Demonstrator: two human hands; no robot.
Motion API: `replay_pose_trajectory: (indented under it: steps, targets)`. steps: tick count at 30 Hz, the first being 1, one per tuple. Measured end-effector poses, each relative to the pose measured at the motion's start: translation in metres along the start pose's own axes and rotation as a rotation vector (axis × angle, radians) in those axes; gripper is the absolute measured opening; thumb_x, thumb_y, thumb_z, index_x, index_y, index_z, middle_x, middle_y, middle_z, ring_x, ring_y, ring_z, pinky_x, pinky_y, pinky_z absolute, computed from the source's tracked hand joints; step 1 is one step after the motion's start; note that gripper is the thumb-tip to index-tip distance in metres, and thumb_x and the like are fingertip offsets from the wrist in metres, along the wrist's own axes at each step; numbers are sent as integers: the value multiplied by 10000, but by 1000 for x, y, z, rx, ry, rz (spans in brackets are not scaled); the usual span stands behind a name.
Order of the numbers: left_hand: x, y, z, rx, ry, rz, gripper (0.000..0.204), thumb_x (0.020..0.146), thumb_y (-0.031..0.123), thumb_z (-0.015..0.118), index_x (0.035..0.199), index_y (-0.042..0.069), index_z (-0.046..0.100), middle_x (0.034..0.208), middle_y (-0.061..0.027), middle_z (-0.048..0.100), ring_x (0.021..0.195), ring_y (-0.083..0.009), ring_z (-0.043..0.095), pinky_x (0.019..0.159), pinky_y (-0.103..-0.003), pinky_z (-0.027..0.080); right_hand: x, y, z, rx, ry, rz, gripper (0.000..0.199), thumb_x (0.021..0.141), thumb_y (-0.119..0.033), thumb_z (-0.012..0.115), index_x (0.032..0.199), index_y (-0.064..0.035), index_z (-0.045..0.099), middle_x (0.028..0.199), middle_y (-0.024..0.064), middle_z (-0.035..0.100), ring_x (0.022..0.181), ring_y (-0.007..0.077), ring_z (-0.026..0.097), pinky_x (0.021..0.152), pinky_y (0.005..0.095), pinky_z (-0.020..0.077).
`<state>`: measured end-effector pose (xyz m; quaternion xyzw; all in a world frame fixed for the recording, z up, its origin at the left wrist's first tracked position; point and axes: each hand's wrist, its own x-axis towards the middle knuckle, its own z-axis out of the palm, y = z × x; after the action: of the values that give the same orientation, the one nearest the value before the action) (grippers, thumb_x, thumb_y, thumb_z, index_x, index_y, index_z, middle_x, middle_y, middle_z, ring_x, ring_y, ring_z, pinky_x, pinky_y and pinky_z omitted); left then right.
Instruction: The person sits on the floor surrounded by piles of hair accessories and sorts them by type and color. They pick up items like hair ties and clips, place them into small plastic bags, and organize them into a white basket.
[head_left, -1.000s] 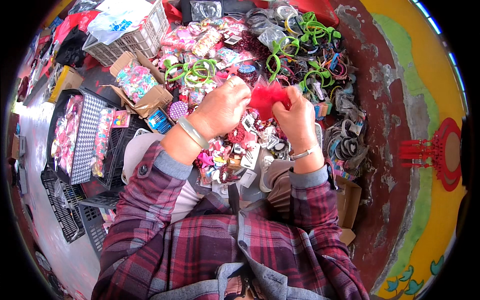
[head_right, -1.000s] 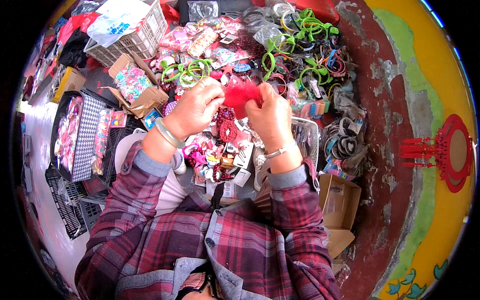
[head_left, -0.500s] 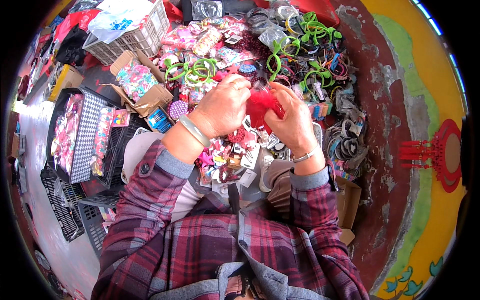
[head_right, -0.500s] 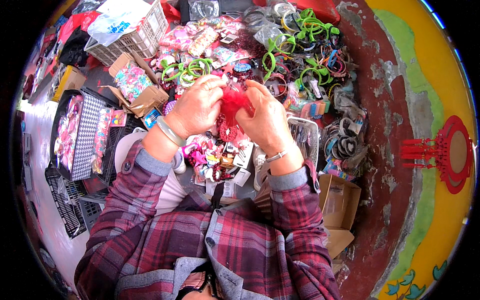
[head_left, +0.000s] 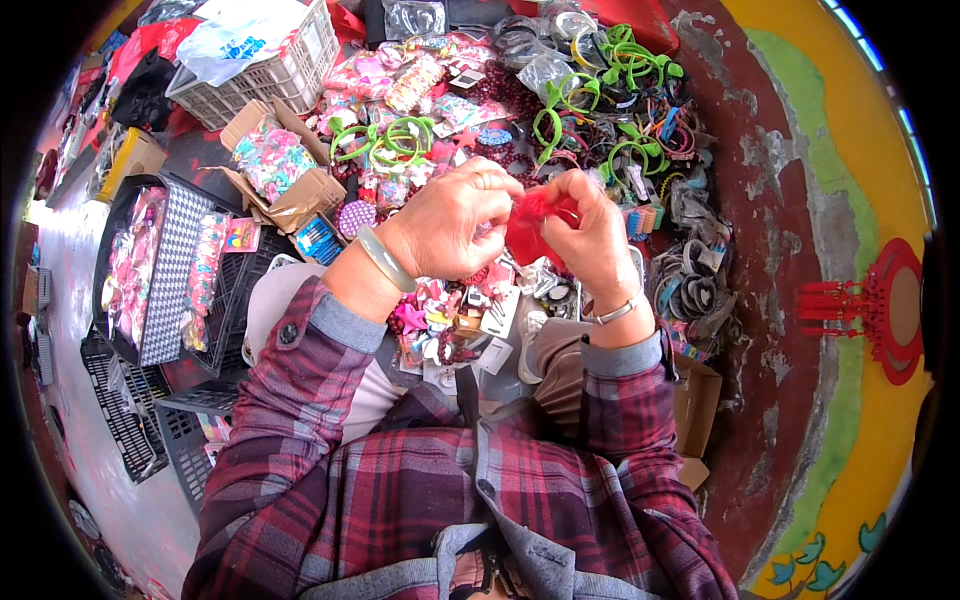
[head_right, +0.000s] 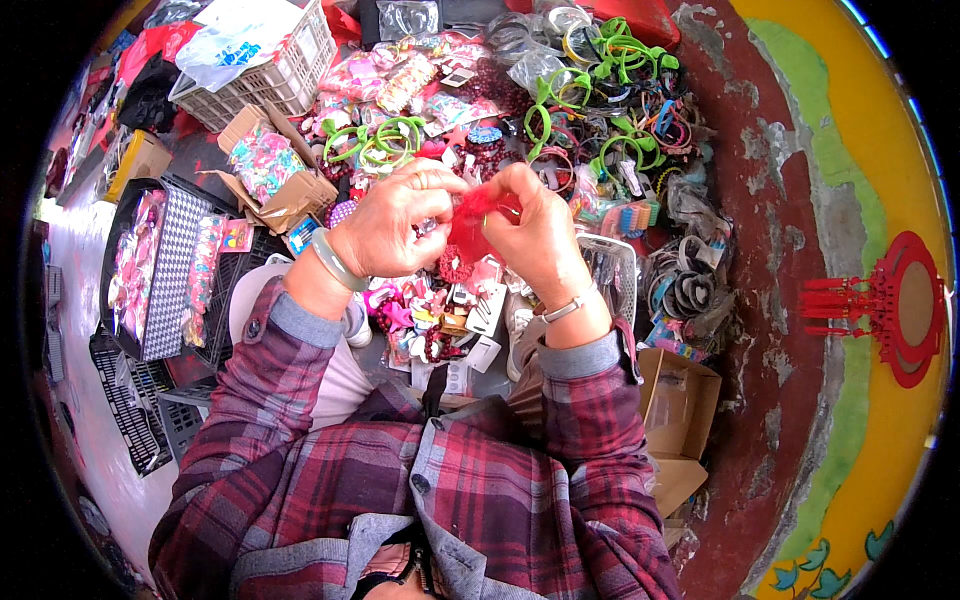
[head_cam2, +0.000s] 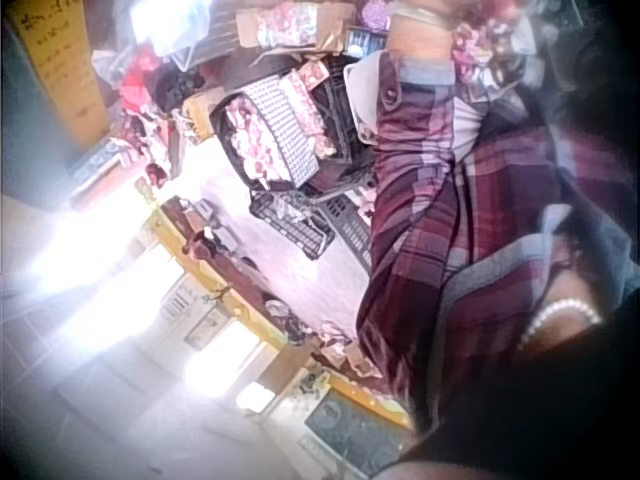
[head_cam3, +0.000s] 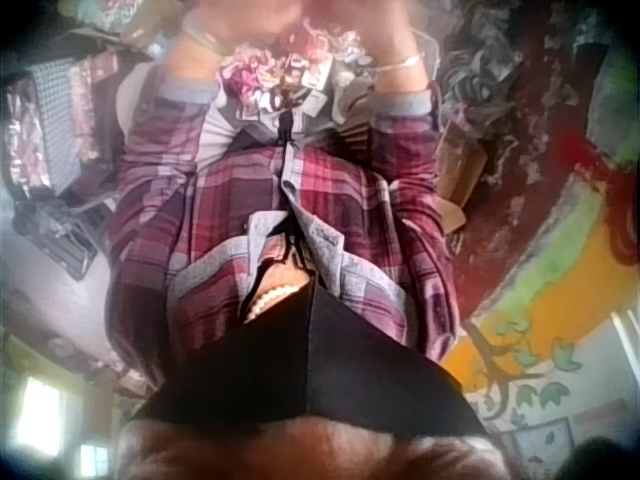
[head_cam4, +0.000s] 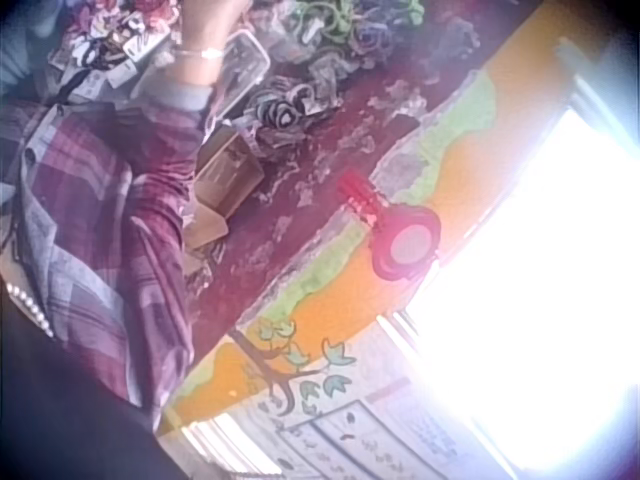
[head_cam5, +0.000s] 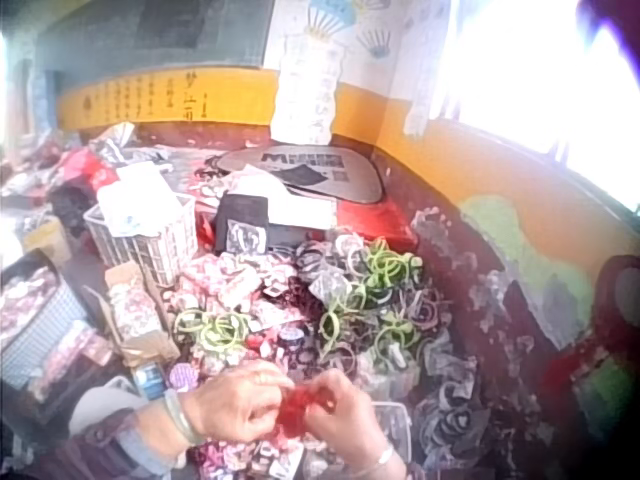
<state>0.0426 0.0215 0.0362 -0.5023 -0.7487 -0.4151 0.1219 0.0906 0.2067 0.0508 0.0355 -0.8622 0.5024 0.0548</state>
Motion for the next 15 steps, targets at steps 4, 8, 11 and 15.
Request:
replay_pose_trajectory:
  steps: [4,8,11,15]
  targets:
    - [-1,-2,4,-73,43,-111,74,675,54,597,688,48,524,1002,-114,585,950,-290,531,850,-393,410,-1,-6,3,146,94,45,226,706,-20,575,931,-16,596,768,76,627,691,96,581,621,239,474]
    - [1,-1,3,28,115,-111,102,673,80,620,675,53,522,1007,-114,572,971,-280,513,866,-389,394,0,8,-1,96,34,64,202,741,-25,567,935,-1,620,719,72,624,651,95,575,585,238,467]
    - [3,1,6,130,209,-154,132,664,100,635,661,53,511,975,-115,560,966,-281,502,862,-382,394,1,11,2,80,83,93,178,759,-33,566,923,0,628,697,65,622,609,88,560,546,235,454]
    - [0,-1,11,283,204,-219,155,658,114,644,634,52,505,875,-111,549,883,-291,511,800,-381,417,2,18,0,156,77,196,172,765,-37,562,921,-2,626,676,64,616,562,74,535,499,232,429]
